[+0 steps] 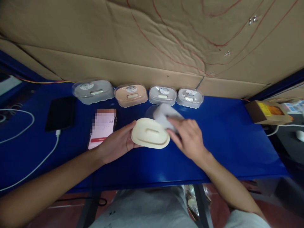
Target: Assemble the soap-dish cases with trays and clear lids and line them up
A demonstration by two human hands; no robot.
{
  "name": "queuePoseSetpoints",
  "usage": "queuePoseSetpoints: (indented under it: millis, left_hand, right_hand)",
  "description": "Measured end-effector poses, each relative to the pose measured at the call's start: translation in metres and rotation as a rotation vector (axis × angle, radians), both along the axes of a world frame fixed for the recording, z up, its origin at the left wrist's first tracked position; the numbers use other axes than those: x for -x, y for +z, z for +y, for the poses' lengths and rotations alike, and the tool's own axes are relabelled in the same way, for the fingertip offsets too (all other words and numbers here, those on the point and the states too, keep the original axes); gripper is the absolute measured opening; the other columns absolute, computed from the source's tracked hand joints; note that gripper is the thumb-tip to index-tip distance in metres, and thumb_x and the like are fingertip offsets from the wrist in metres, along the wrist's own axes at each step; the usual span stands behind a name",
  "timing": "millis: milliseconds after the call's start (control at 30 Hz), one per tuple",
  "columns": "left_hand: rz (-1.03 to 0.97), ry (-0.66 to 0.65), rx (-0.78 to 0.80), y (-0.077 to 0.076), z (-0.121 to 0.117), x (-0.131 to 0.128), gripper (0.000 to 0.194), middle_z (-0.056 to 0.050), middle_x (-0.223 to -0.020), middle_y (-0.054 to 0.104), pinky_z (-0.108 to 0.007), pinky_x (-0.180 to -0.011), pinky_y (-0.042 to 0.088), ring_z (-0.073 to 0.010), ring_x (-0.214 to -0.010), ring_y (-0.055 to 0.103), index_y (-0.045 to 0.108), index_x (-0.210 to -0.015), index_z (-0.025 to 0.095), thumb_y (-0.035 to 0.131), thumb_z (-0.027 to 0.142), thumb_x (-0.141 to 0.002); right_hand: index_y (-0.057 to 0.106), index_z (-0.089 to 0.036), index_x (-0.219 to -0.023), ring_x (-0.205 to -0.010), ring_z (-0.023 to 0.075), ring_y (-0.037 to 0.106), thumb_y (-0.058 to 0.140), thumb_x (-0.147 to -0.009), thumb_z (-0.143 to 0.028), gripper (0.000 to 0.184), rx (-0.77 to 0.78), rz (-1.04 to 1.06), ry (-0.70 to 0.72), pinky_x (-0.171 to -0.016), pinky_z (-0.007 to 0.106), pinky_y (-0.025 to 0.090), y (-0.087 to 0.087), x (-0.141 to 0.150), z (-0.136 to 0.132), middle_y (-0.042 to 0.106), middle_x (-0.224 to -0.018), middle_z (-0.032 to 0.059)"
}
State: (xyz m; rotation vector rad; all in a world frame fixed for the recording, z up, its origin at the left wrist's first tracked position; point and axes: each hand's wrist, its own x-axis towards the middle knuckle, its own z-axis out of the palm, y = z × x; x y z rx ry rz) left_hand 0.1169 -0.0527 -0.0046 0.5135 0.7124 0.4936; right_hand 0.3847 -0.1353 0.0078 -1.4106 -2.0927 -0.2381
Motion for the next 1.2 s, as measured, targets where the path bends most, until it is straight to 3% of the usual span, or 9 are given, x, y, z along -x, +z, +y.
queuePoseSetpoints:
  millis: [200,333,467,700,833,933,1033,1100,1200]
  left_hand:
    - [-0.15,-0.065,-0.023,-0.003,-0.005,-0.002,0.042,-0.012,-0.139,0.076,-0.044,-0.099,0.063,-0.0318,-0.13,0.07,0.074,-0.136,0.023,0.056,0.052,-0.11]
    - [-0.177,-0.047,-0.099,-0.001,-0.006,-0.002,0.05,-0.012,-0.139,0.074,-0.04,-0.094,0.064,-0.0297,-0.121,0.071,0.072,-0.138,0.025,0.067,0.059,-0.103]
    - [-0.12,0.008,-0.143,0.002,-0.007,-0.001,0.041,-0.01,-0.132,0.077,-0.033,-0.086,0.064,-0.0237,-0.106,0.074,0.073,-0.134,0.027,0.08,0.042,-0.096]
    - [-0.09,0.081,-0.157,0.007,-0.004,-0.002,0.033,-0.01,-0.121,0.08,-0.035,-0.084,0.065,-0.027,-0.106,0.075,0.074,-0.126,0.021,0.074,0.035,-0.096]
    - [-0.011,0.325,-0.2,0.014,0.015,0.006,0.026,-0.008,-0.116,0.082,-0.035,-0.083,0.066,-0.0276,-0.11,0.075,0.076,-0.117,0.018,0.062,0.032,-0.1]
    - [0.027,0.569,-0.271,0.02,0.034,0.015,0.028,-0.005,-0.116,0.082,-0.038,-0.083,0.068,-0.0277,-0.112,0.075,0.075,-0.114,0.02,0.052,0.032,-0.104]
    - [0.033,0.614,-0.327,0.021,0.044,0.021,0.026,-0.004,-0.119,0.081,-0.037,-0.081,0.068,-0.0278,-0.113,0.076,0.074,-0.114,0.023,0.054,0.036,-0.104]
    - [0.042,0.59,-0.311,0.018,0.046,0.021,0.025,-0.003,-0.116,0.081,-0.036,-0.078,0.068,-0.0267,-0.109,0.076,0.074,-0.115,0.023,0.056,0.038,-0.104]
    - [0.075,0.557,-0.25,0.012,0.044,0.017,0.024,-0.002,-0.104,0.082,-0.032,-0.072,0.066,-0.0244,-0.101,0.077,0.074,-0.11,0.024,0.057,0.04,-0.104]
  right_hand:
    - [0.032,-0.038,-0.171,-0.104,0.0236,0.075,0.071,-0.104,-0.021,0.079,-0.009,-0.032,0.306,-0.085,0.04,0.057,-0.01,0.029,-0.01,0.082,-0.119,0.0004]
    - [0.036,-0.035,-0.17,-0.106,0.0225,0.075,0.068,-0.105,-0.017,0.074,-0.013,-0.027,0.341,-0.088,0.039,0.058,-0.014,0.032,-0.008,0.081,-0.117,0.0017]
    - [0.041,-0.031,-0.167,-0.109,0.0228,0.075,0.067,-0.106,-0.018,0.068,-0.028,-0.046,0.364,-0.093,0.039,0.058,-0.018,0.034,-0.005,0.081,-0.116,0.0032]
    - [0.041,-0.027,-0.167,-0.12,0.0256,0.072,0.065,-0.107,-0.025,0.064,-0.017,-0.071,0.356,-0.107,0.043,0.056,-0.025,0.032,-0.004,0.078,-0.127,0.0072]
    - [0.038,-0.03,-0.168,-0.137,0.0317,0.064,0.053,-0.111,-0.036,0.059,0.008,0.124,0.183,-0.113,0.051,0.053,-0.029,0.022,0.004,0.068,-0.144,0.0124]
    - [0.038,-0.03,-0.166,-0.157,0.0372,0.046,0.049,-0.113,-0.041,0.056,0.14,0.114,0.013,-0.123,0.061,0.043,-0.036,0.013,0.014,0.049,-0.167,0.0164]
    - [0.041,-0.026,-0.163,-0.167,0.0434,0.026,0.054,-0.109,-0.056,0.063,0.263,0.001,-0.055,-0.127,0.071,0.031,-0.046,0.007,0.022,0.027,-0.18,0.0202]
    - [0.045,-0.024,-0.16,-0.166,0.0447,0.029,0.058,-0.105,-0.064,0.069,0.313,-0.015,-0.078,-0.126,0.073,0.032,-0.051,0.006,0.025,0.029,-0.178,0.0227]
    - [0.055,-0.021,-0.145,-0.151,0.0451,0.053,0.065,-0.099,-0.069,0.067,0.341,0.063,-0.122,-0.116,0.07,0.047,-0.053,0.003,0.027,0.053,-0.163,0.025]
